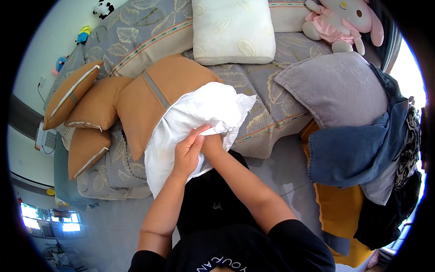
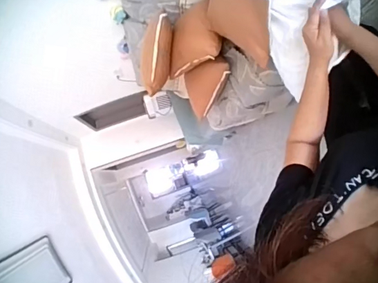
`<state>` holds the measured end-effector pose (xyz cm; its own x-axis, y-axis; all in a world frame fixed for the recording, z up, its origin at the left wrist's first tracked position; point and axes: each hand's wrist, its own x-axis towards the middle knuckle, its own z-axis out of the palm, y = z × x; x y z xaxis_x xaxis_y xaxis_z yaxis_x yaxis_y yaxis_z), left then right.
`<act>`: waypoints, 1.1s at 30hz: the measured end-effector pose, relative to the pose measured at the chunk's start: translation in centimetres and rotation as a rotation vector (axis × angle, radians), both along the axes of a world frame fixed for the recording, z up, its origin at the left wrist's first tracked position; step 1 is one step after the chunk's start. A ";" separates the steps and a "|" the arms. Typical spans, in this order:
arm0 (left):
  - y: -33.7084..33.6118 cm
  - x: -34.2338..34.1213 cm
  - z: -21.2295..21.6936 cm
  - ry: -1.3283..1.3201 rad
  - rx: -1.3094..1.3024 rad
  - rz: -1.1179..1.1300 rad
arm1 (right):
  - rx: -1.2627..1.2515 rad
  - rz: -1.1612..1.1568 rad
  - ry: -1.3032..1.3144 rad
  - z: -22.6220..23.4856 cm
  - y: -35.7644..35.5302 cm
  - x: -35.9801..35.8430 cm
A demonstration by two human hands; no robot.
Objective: The person stuffs a pillow into a pillowcase and then pulls the cover to zip it closed.
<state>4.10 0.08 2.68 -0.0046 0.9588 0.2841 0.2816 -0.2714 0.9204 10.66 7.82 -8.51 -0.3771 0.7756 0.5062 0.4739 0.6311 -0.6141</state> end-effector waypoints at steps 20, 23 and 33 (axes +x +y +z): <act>2.6 -1.5 -4.3 0.502 0.173 0.066 | -0.553 0.119 0.396 0.1 -5.6 6.4; 3.7 -1.6 -5.3 0.741 0.294 0.167 | -0.577 0.240 0.497 0.2 -5.2 5.3; 5.9 -3.3 -5.4 0.467 -0.016 0.095 | -0.473 -0.173 0.561 0.5 -6.7 5.5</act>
<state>0.84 5.98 -2.70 0.0321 0.9645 0.2620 0.6887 -0.2113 0.6935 16.11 1.14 -7.99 -0.0138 0.9828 0.1843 0.0789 0.1848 -0.9796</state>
